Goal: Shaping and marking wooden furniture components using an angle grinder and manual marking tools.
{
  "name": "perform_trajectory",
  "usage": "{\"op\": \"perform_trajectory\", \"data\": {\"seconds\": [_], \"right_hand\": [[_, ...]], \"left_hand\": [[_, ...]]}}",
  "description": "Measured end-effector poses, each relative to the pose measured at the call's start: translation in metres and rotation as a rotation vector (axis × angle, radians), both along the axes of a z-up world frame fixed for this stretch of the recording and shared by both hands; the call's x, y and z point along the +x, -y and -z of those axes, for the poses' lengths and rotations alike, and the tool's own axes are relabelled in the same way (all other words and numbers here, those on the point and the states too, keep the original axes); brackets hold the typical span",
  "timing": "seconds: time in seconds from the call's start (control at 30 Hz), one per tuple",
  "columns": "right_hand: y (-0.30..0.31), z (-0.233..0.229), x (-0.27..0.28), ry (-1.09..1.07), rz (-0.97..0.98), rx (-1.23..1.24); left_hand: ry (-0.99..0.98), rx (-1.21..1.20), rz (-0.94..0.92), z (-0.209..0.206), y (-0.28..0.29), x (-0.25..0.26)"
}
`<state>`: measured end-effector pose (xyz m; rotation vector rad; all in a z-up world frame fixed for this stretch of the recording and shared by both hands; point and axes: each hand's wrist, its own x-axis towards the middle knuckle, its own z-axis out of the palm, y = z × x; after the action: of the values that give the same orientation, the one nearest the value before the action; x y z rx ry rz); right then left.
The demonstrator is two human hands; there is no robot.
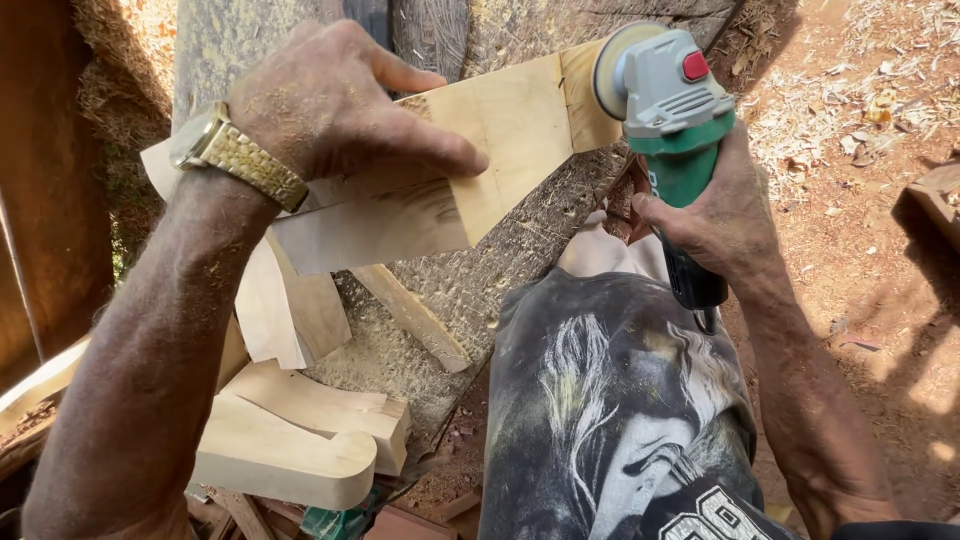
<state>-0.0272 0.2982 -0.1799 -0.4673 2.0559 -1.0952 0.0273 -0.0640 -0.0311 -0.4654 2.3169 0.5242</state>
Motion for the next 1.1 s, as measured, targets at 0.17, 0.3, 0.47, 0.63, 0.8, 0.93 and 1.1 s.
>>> {"op": "perform_trajectory", "data": {"seconds": [0.17,0.3,0.47,0.63,0.8,0.93,1.1], "right_hand": [[0.005,-0.006,-0.005,-0.008,-0.03,0.113],[0.006,-0.007,-0.006,-0.032,-0.043,0.135],[0.013,-0.011,-0.009,-0.052,-0.065,0.108],[0.008,0.002,-0.015,-0.006,-0.07,0.166],[-0.01,0.03,-0.016,-0.038,-0.051,0.013],[-0.018,0.034,-0.017,-0.007,0.011,0.055],[-0.016,0.02,-0.012,0.042,-0.007,-0.061]], "left_hand": [[-0.056,0.069,0.019,-0.002,-0.005,-0.012],[-0.156,0.153,0.055,-0.004,-0.01,-0.02],[-0.155,0.129,0.055,-0.005,-0.016,-0.026],[-0.137,0.123,0.058,-0.004,-0.014,-0.026],[-0.084,0.071,0.042,-0.007,-0.01,-0.021],[-0.108,-0.029,0.145,-0.004,-0.006,-0.017],[-0.048,0.004,0.075,0.002,-0.004,-0.011]]}}
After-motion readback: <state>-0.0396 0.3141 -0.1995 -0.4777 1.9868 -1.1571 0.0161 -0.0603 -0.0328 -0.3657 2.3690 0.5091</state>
